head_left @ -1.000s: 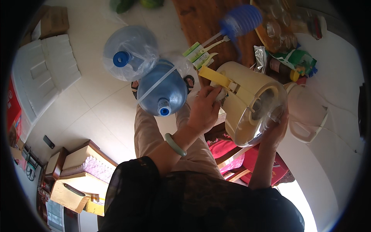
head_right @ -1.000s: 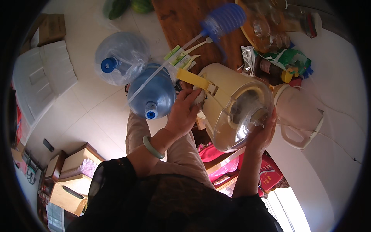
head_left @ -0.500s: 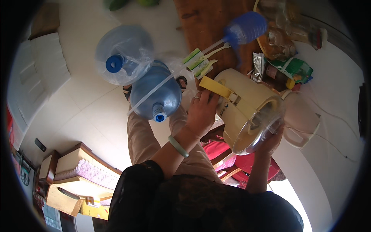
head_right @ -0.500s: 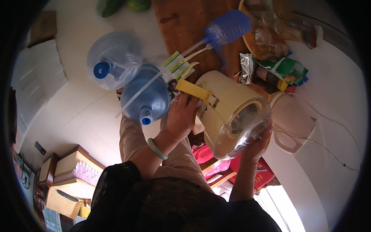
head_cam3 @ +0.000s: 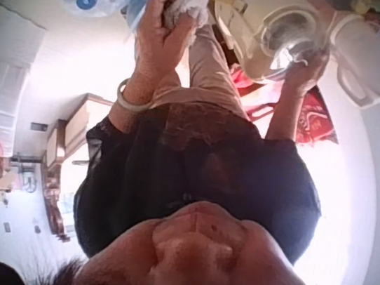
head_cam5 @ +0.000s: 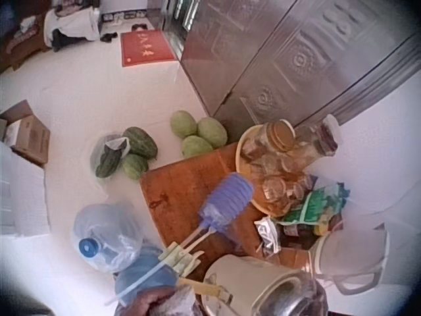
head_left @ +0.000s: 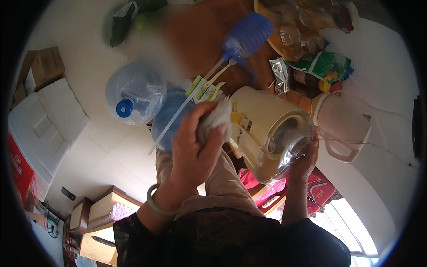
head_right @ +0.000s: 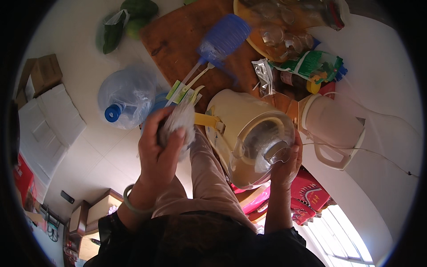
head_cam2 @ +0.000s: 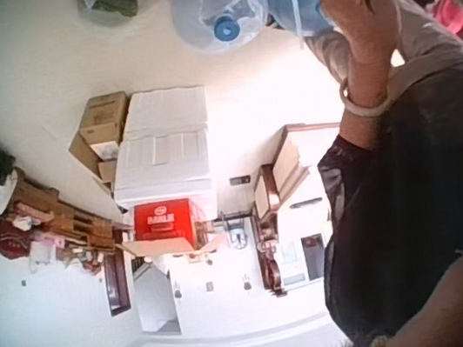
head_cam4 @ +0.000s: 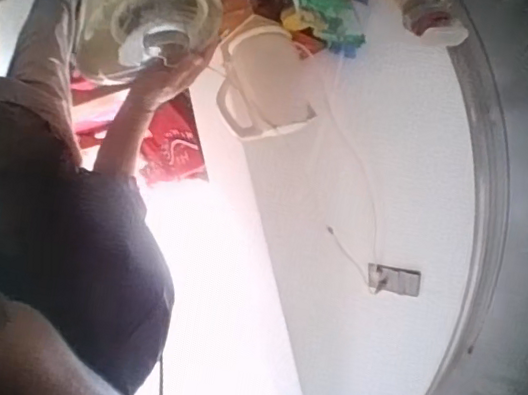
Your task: The person assembles a juicer by fitting the filter and lid into the base while seated, then moves to a counter to wipe the exterior with a cloth and handle various components.
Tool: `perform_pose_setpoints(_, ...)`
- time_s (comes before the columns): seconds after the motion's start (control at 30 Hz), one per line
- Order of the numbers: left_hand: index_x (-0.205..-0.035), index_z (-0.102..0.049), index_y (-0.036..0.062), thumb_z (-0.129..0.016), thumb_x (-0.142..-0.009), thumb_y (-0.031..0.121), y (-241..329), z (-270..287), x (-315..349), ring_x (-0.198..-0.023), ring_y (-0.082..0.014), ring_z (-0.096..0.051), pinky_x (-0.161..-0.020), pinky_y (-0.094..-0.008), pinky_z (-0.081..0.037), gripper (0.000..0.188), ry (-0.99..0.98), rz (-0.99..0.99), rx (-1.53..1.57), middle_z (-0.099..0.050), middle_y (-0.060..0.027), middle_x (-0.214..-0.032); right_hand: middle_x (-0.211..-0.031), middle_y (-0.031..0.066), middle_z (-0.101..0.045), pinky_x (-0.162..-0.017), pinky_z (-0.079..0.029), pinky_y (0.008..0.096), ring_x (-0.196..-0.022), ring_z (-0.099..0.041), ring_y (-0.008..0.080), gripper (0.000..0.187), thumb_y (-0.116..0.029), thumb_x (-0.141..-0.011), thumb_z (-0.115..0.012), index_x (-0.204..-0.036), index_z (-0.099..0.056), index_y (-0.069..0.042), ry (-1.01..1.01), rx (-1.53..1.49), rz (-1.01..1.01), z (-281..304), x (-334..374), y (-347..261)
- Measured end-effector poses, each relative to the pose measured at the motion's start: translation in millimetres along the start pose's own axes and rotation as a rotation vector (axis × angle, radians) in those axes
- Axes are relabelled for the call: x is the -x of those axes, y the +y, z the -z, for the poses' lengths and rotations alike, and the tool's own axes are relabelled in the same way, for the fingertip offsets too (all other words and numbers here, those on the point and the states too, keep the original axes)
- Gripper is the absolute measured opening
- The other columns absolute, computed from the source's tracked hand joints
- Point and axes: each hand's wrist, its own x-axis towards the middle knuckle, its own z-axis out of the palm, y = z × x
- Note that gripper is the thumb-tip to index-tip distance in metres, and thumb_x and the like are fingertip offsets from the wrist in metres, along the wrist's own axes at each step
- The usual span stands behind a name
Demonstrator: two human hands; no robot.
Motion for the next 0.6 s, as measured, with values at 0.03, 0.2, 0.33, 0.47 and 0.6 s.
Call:
perform_pose_setpoints(0.03,-0.119,-0.055,0.0017,-0.062,-0.088,0.007,2.4,-12.0,-13.7,-0.093,-0.0188,-0.063,-0.078,-0.0328,-0.051,0.032,-0.089,-0.038,-0.045,-0.062,-0.0143,-0.106,-0.133,0.0165,-0.052,-0.101,-0.045,0.0394,-0.120,-0.053,0.0264,0.055,-0.036,-0.101,-0.043,-0.139,-0.040,0.003,0.010,-0.004,-0.002,-0.3,0.7,0.6)
perform_pose_setpoints(0.2,-0.117,-0.055,-0.0014,-0.057,-0.088,0.000,-17.2,-75.6,-54.1,-0.099,-0.0419,-0.059,-0.086,-0.0411,-0.049,0.030,-0.357,-0.306,-0.249,-0.061,-0.0212,-0.105,-0.131,0.0147,-0.054,-0.102,-0.043,0.0369,-0.119,-0.054,0.0238,0.052,-0.034,-0.100,-0.046,-0.138,-0.043,0.002,0.022,0.009,-0.004,0.0,-1.1,0.3)
perform_pose_setpoints(0.33,-0.113,-0.059,-0.0013,-0.058,-0.085,0.002,-39.1,-73.8,-74.0,-0.102,-0.0399,-0.060,-0.087,-0.0419,-0.050,0.028,-0.495,-0.325,-0.425,-0.061,-0.0236,-0.108,-0.129,0.0139,-0.056,-0.103,-0.041,0.0359,-0.118,-0.054,0.0227,0.052,-0.033,-0.099,-0.048,-0.137,-0.045,0.001,0.033,0.024,-0.012,0.1,1.4,-1.7)
perform_pose_setpoints(0.47,-0.103,-0.064,-0.0012,-0.056,-0.079,0.003,-75.8,-62.9,-97.1,-0.094,-0.0386,-0.062,-0.083,-0.0437,-0.052,0.026,-0.570,-0.214,-0.813,-0.064,-0.0231,-0.098,-0.131,0.0180,-0.053,-0.102,-0.043,0.0381,-0.121,-0.053,0.0267,0.055,-0.035,-0.100,-0.043,-0.137,-0.041,0.005,-0.007,0.111,0.004,-2.5,-1.3,-5.2)
perform_pose_setpoints(0.6,-0.088,-0.070,0.0002,-0.057,-0.076,0.007,-90.9,-61.8,-120.0,-0.088,-0.0378,-0.064,-0.080,-0.0438,-0.053,0.018,-0.735,-0.199,-1.083,-0.067,-0.0211,-0.084,-0.130,0.0175,-0.054,-0.101,-0.042,0.0372,-0.119,-0.054,0.0252,0.055,-0.035,-0.100,-0.044,-0.137,-0.042,0.005,0.002,0.076,0.006,-1.2,-1.4,-2.9)
